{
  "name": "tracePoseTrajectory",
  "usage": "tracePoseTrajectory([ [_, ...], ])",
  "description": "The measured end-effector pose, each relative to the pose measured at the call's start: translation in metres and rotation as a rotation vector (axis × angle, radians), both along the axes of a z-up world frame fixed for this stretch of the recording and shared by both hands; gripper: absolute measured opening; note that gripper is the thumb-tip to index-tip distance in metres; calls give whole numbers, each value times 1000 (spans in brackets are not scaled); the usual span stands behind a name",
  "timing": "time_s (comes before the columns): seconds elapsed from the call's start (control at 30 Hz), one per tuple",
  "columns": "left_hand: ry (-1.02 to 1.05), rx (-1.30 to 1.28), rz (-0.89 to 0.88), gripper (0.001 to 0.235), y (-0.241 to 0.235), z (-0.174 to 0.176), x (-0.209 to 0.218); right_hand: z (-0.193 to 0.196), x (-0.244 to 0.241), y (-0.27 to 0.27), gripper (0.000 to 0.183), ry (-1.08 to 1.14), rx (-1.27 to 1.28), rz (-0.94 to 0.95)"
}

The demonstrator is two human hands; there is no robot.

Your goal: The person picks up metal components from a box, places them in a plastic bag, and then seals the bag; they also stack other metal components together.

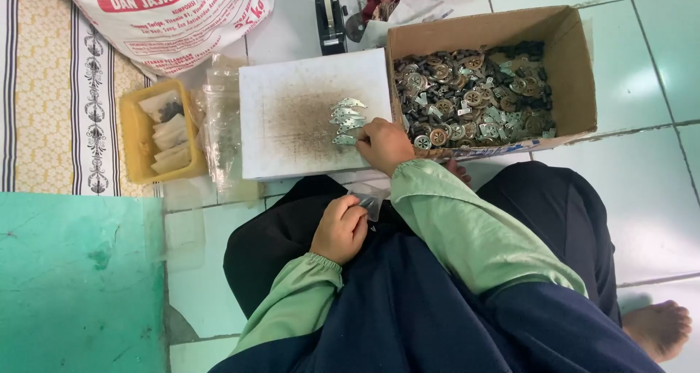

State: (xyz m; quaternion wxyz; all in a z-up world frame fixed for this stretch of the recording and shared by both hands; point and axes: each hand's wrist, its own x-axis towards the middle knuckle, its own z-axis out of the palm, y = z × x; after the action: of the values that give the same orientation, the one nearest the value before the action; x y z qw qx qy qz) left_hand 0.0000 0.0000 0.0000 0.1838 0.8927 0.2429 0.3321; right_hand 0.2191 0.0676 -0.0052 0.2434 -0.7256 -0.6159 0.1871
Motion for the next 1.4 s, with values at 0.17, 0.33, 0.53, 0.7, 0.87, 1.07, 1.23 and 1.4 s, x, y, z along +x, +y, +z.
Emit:
tracePoseTrajectory([
  [0.17,12,12,15,3,1,3,0,-6,2,0,14,53,-26,-24],
  [0.33,18,18,26,3,5,3,3,-6,9,5,14,41,-74,-15],
  [0.53,-5,-9,27,3,7,12,5,14,21,-3,21,267,-77,-23],
  [0.7,-130,-4,101,4,15,41,6,48,29,-14,17,485,108,-36],
  [0.87,-48,71,43,3,16,70,12,140,26,-70,15,432,514,161],
  [1.07,11,74,-14,4,8,93,21,184,23,-128,10,65,587,419],
  [1.23,-6,73,-54,5,-16,120,20,182,26,-126,8,152,542,384],
  [1.4,-2,190,-76,4,-36,170,-5,130,50,-91,14,440,630,8],
])
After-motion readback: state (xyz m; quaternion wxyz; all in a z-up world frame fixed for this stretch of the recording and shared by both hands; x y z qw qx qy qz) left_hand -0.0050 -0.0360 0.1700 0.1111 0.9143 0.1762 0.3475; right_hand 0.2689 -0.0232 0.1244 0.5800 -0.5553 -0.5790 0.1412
